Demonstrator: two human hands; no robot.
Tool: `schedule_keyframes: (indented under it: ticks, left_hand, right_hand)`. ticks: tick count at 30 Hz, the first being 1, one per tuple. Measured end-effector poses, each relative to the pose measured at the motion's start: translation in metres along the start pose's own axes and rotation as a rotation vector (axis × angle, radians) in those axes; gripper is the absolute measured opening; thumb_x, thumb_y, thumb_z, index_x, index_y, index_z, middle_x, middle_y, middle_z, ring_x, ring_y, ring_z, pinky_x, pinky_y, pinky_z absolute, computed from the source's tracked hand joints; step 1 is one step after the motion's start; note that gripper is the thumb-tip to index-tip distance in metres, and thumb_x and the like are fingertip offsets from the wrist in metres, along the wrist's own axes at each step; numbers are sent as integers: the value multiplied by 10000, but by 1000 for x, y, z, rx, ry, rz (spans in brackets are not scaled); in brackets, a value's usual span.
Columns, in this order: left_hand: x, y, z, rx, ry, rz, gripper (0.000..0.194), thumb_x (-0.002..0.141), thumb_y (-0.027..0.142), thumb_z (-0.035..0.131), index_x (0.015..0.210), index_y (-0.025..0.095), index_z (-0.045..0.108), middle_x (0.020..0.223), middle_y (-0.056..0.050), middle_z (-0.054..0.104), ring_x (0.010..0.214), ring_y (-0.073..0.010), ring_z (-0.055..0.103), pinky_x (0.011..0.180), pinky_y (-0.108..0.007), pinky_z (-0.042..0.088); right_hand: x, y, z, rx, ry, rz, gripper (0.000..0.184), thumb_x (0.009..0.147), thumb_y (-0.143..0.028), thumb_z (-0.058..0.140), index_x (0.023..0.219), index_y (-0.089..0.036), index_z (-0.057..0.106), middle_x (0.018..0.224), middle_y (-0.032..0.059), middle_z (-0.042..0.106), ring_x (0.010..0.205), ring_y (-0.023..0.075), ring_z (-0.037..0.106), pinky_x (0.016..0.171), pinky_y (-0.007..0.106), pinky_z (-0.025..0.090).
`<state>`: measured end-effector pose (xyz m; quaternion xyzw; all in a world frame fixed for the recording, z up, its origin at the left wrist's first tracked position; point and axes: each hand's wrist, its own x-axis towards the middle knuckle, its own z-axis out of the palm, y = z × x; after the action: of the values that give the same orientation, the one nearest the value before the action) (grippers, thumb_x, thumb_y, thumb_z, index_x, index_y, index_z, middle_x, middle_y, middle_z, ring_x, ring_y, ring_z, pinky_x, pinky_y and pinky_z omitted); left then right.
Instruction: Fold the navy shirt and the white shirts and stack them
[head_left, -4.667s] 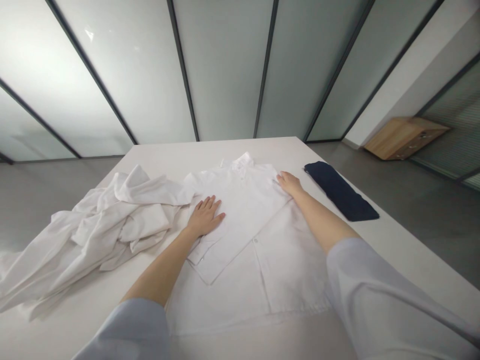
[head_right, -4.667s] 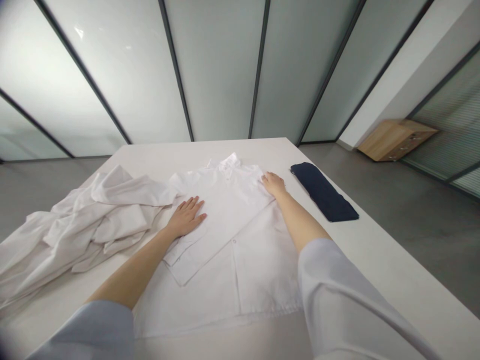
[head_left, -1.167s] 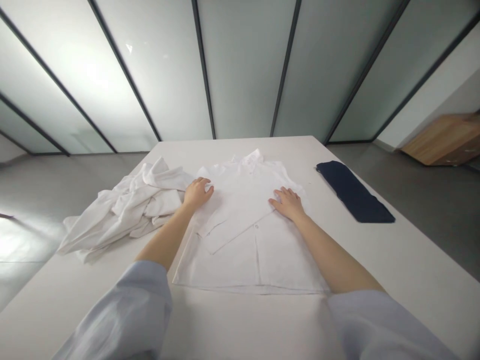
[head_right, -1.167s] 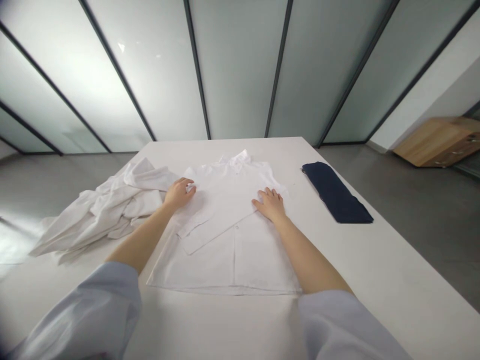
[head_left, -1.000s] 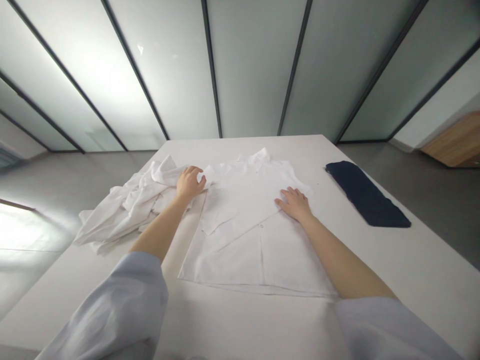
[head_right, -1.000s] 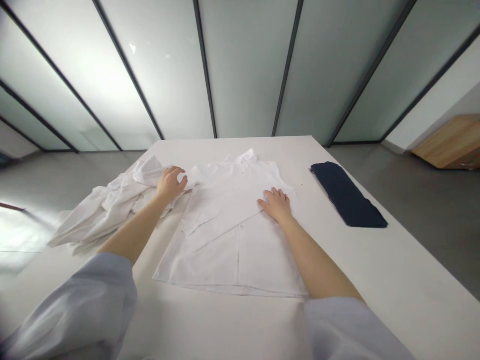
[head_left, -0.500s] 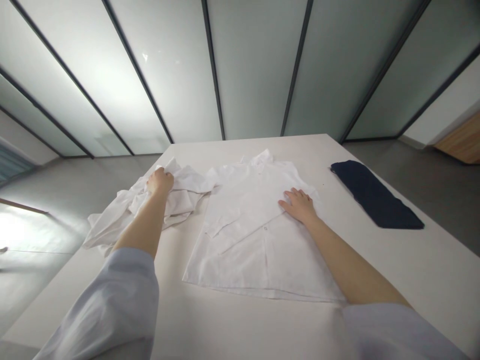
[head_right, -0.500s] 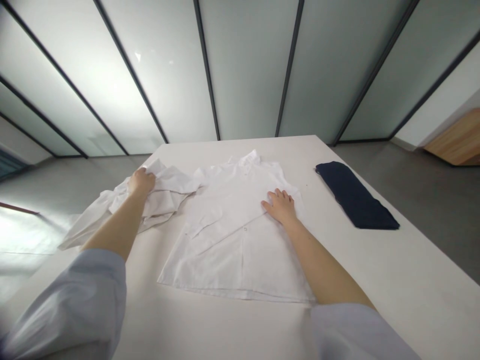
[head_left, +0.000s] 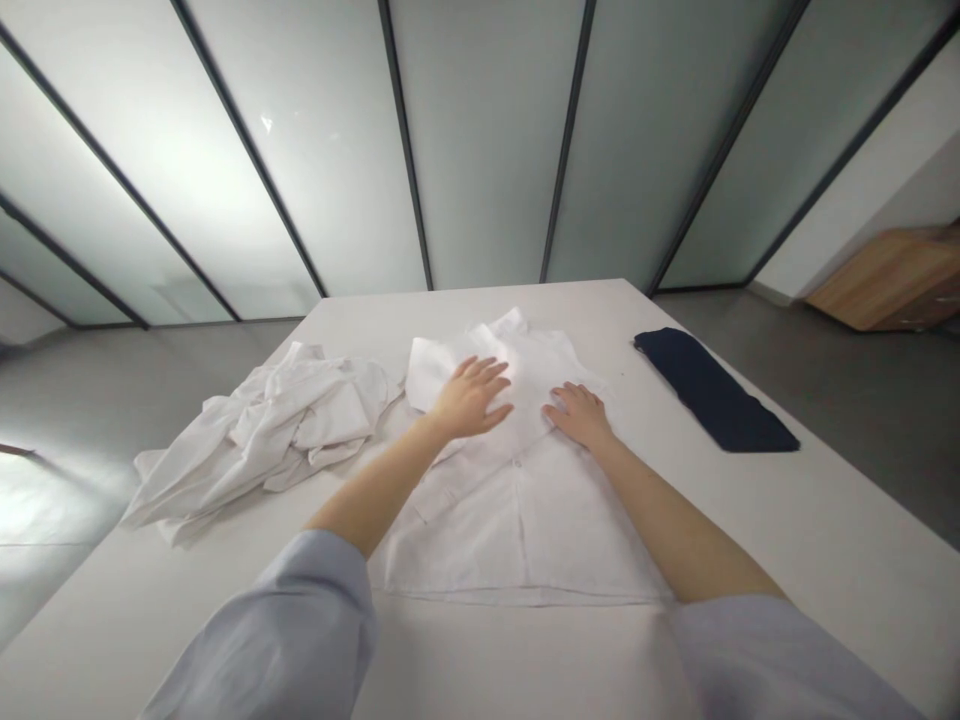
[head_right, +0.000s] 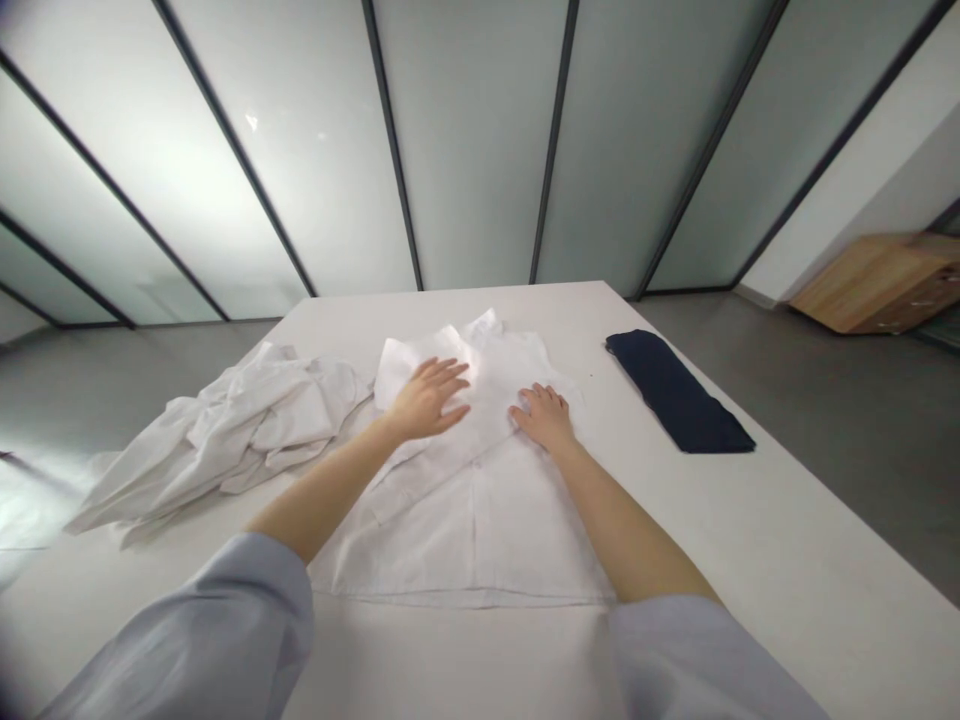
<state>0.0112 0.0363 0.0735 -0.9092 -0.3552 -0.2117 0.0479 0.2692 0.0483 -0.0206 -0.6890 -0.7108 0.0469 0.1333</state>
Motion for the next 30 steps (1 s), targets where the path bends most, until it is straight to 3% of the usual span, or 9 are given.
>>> schedule_keyframes:
  ticks: [3,7,11,17,22,26,30]
  left_hand:
    - [-8,14,25,-11,-51,-45,340,866,397,570,1132,197,638,1332,-103,579,1279,-262,472,1149,-446,267]
    - [-23,-7,43,-45,-30,-328,464,832,463,608,1197,177,611,1315,-129,583,1253,-285,492,1087,-447,352]
    - [-39,-25,55,-141,-70,-460,664,805,537,624,1335,153,509,1319,-150,585,1254,-291,508,1070,-435,376]
    - [-40,-22,62,-164,-153,-386,493,794,514,644,1172,200,651,1359,-114,577,1278,-290,498,1094,-451,358]
    - [-35,-20,66,-132,-130,-400,377,774,444,670,1049,189,700,1327,-119,602,1261,-301,508,1085,-456,370]
    - [-32,-20,68,-202,-121,-331,178,825,250,573,945,211,698,1140,-82,698,1122,-240,607,1047,-413,407]
    - [-30,-19,68,-288,-118,-266,219,809,140,504,880,229,691,989,-42,734,999,-207,657,1000,-380,444]
  right_hand:
    - [0,1,-1,35,18,1,470,878,-373,500,1322,-230,551,1439,96,497,1345,293,406,1093,458,297]
    - [1,3,-1,68,28,-5,499,854,-312,517,1341,-204,531,1417,102,517,1329,279,428,1094,429,305]
    - [1,4,-1,82,43,-1,474,849,-297,518,1315,-219,552,1403,90,531,1317,277,440,1090,430,311]
    - [1,3,0,92,49,21,396,913,-446,458,1195,-229,632,1391,82,537,1313,263,440,1085,422,313]
    - [5,-10,-15,40,-27,22,401,864,-468,521,1159,-235,661,1300,92,593,1244,271,498,1052,419,343]
    - [19,-29,-26,21,-92,78,393,805,-480,569,1100,-252,694,1234,92,633,1173,309,554,1004,429,386]
    - [39,-49,-18,213,-74,218,564,740,-378,600,1286,-238,584,1175,78,676,1113,296,601,964,402,435]
